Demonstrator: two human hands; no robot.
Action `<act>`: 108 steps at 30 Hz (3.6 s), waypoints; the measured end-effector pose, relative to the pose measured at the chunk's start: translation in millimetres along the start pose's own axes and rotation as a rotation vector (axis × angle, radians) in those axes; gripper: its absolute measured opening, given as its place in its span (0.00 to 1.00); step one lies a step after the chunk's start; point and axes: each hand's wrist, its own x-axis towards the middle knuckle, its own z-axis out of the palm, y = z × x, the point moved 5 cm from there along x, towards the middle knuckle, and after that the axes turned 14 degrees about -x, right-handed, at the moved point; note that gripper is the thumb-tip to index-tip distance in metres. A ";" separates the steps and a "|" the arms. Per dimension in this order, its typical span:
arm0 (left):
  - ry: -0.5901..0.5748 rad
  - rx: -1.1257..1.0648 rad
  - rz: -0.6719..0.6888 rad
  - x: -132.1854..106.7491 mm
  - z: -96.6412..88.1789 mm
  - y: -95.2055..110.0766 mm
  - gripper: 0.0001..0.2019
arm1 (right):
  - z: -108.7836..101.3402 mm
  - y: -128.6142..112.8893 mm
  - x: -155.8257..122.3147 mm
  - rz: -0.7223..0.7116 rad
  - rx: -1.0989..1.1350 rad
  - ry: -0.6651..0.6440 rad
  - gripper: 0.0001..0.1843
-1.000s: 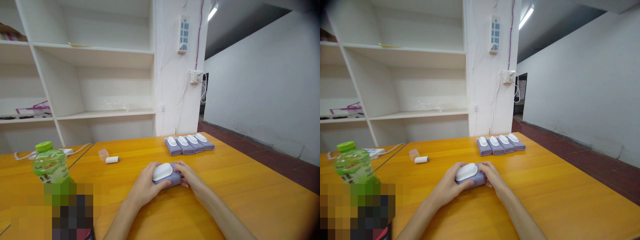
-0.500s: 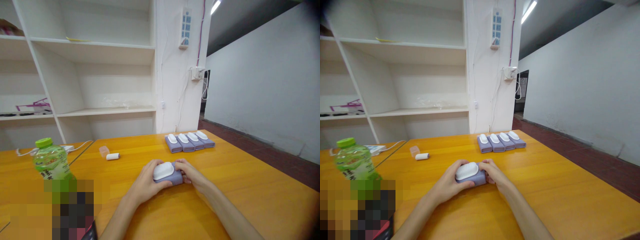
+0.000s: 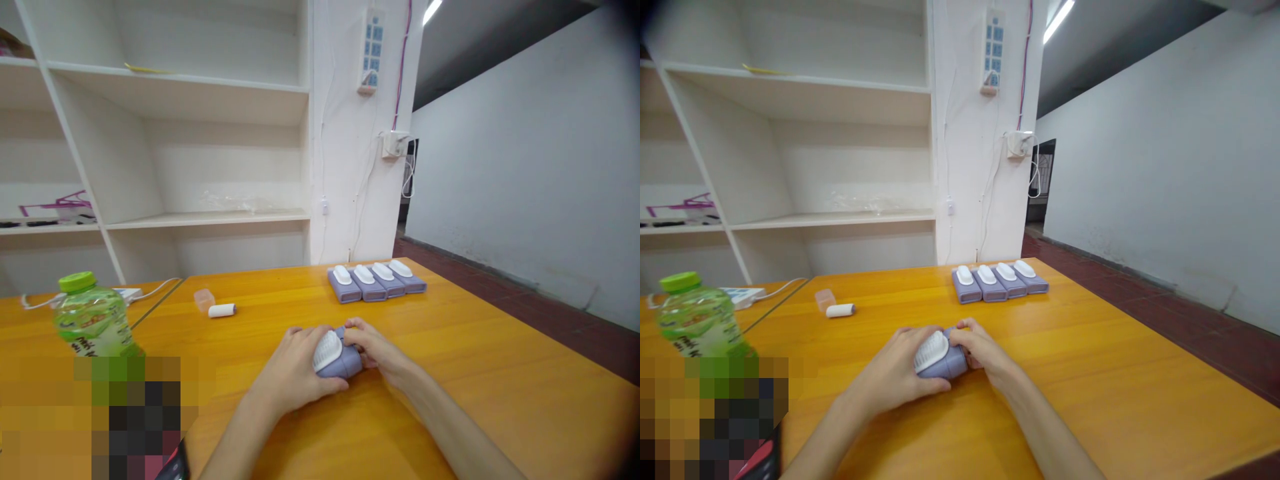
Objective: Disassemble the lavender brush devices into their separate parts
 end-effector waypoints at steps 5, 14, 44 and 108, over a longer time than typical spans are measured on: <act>-0.005 -0.041 -0.046 -0.8 -1.8 0.4 0.30 | 0.6 1.1 1.8 -0.011 0.006 0.016 0.22; 0.025 -0.082 -0.072 1.5 -6.4 -3.5 0.30 | -2.9 0.9 5.4 -0.044 0.002 0.006 0.21; 0.053 -0.026 -0.108 0.9 -8.4 -15.3 0.30 | -23.8 -5.1 10.5 -0.160 -0.196 0.201 0.14; 0.050 -0.320 -0.050 -2.4 4.4 -21.5 0.66 | 26.7 -40.6 -37.2 -0.656 -0.917 0.439 0.38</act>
